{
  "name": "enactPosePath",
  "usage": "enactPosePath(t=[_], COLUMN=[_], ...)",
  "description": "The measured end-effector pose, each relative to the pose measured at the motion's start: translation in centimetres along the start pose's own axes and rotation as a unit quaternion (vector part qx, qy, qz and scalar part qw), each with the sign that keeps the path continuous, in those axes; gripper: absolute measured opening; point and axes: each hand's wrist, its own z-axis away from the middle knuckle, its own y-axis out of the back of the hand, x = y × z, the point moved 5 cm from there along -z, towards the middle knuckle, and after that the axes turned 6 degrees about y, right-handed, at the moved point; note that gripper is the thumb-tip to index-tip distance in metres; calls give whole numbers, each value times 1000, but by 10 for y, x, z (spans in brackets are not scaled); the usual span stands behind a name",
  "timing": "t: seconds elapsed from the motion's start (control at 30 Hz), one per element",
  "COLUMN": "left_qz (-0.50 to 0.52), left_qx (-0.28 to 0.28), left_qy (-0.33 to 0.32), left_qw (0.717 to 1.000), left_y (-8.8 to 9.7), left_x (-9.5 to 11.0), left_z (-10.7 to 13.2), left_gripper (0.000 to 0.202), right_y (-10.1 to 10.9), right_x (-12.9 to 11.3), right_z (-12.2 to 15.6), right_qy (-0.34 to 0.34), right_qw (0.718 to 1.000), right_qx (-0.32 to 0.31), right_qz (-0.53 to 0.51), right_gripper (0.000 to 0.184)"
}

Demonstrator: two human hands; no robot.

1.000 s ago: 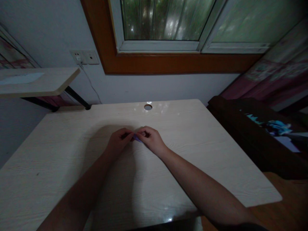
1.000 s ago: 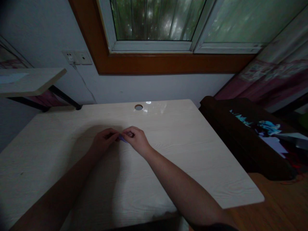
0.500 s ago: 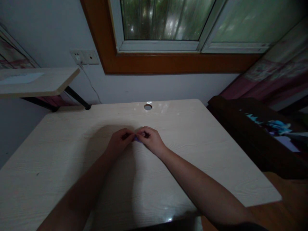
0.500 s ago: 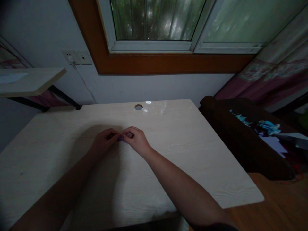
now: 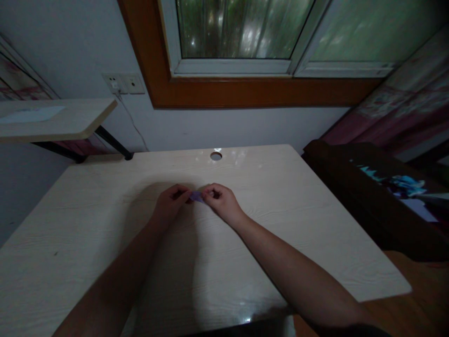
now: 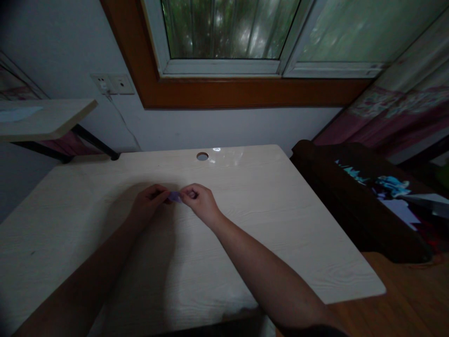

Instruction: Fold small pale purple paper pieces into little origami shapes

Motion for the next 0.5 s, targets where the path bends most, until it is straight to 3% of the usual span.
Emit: enactPosePath(t=[0.17, 0.37, 0.5], left_qz=[0, -119, -136], left_qx=[-12, -31, -23], left_qy=[-19, -71, -69], left_qw=[1000, 990, 988], left_y=[-2, -9, -7], left_x=[-2, 6, 4], left_z=[-2, 1, 1], left_gripper=[25, 22, 22], right_y=[-1, -1, -1], right_x=[2, 0, -5], right_z=[1, 1, 1], right_qy=[11, 40, 50], right_qw=[1000, 998, 997], right_qx=[-6, -17, -22], right_qz=[16, 55, 60], right_gripper=[15, 12, 12])
